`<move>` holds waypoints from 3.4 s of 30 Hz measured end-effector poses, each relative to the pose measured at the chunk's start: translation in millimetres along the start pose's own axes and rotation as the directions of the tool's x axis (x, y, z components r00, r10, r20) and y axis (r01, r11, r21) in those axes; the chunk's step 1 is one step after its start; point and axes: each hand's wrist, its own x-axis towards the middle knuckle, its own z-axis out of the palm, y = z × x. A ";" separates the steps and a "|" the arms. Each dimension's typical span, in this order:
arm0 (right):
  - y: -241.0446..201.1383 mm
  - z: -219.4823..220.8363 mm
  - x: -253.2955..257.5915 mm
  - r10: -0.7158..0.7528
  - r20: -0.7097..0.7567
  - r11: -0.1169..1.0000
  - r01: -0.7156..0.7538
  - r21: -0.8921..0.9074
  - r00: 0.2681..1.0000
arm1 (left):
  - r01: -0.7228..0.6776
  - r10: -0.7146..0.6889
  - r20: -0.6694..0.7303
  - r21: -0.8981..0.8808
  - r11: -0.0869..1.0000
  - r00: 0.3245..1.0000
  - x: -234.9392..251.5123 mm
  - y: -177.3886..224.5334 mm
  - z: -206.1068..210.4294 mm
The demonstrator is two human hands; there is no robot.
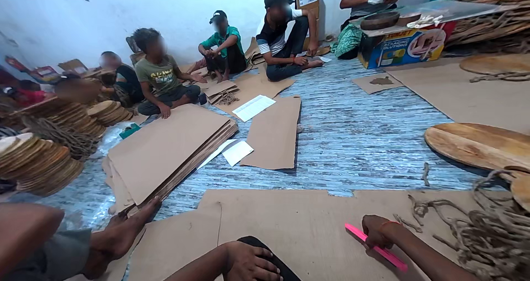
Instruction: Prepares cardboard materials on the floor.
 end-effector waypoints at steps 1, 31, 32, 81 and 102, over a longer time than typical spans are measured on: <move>1.1 0.5 1.1 0.011 0.006 1.000 -0.011 0.005 1.000 | 0.007 -0.007 -0.012 -0.020 1.000 1.000 -0.3 1.0 0.2; 2.0 -0.6 4.4 -0.037 -0.010 0.992 0.035 -0.120 0.999 | -0.236 0.253 -0.168 0.116 0.965 0.953 12.9 -51.6 67.4; 2.1 -0.6 4.1 -0.041 -0.004 0.991 0.040 -0.129 0.999 | -0.239 0.257 -0.170 0.117 0.964 0.951 12.5 -51.1 66.4; 2.7 1.6 4.8 -0.035 0.026 0.999 0.036 -0.024 0.999 | -0.239 0.252 -0.168 0.094 0.967 0.953 15.5 -54.6 70.9; 0.3 1.0 1.2 0.064 0.035 0.998 -0.063 -0.009 0.997 | -0.226 0.246 -0.154 0.132 0.965 0.957 12.2 -49.9 65.8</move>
